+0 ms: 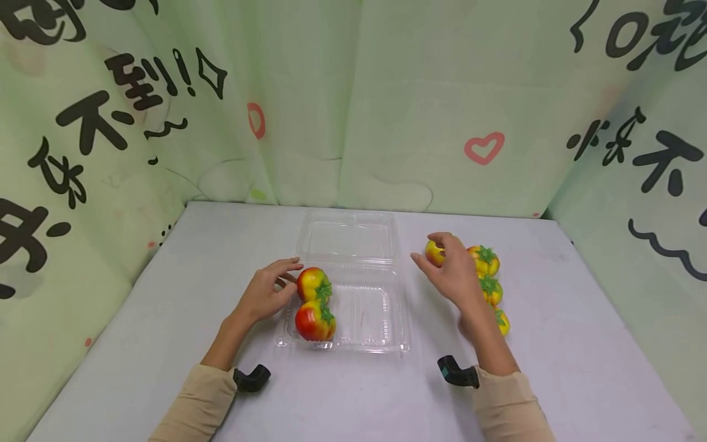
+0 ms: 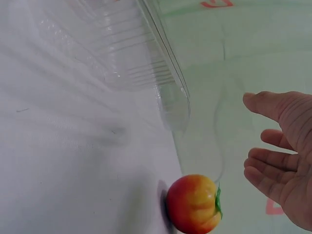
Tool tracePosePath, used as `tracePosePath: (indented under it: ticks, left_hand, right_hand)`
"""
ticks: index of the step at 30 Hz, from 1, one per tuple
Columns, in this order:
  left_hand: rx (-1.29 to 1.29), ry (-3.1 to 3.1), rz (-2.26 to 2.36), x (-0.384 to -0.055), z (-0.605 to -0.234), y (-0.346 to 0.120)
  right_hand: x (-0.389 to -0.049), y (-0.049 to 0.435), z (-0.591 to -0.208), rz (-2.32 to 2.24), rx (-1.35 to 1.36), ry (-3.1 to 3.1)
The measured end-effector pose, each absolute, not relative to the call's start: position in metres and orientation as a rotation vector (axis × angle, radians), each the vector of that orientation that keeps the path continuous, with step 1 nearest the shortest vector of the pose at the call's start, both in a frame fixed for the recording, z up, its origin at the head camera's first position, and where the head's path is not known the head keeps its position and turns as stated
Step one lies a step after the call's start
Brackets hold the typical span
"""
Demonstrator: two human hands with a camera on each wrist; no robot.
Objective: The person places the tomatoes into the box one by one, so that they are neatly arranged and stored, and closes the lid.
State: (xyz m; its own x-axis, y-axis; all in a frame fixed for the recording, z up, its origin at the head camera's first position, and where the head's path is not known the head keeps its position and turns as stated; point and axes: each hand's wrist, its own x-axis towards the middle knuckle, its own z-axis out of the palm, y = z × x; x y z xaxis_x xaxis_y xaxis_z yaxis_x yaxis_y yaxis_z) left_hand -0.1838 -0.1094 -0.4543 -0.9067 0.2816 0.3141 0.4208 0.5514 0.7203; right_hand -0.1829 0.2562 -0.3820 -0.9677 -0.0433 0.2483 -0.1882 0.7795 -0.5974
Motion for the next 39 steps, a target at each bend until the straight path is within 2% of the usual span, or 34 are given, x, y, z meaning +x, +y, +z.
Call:
tracePosePath:
  ticks: [21,39]
  left_hand:
    - [-0.613,-2.622,-1.293,-0.183,-0.454,-0.109]
    - [-0.591,-2.635,-1.291,-0.183,-0.454,-0.109]
  right_hand:
    - [-0.206,0.272,-0.388,0.927,0.016,-2.84]
    - [-0.224,0.281,-0.391,0.899,0.005,-2.964]
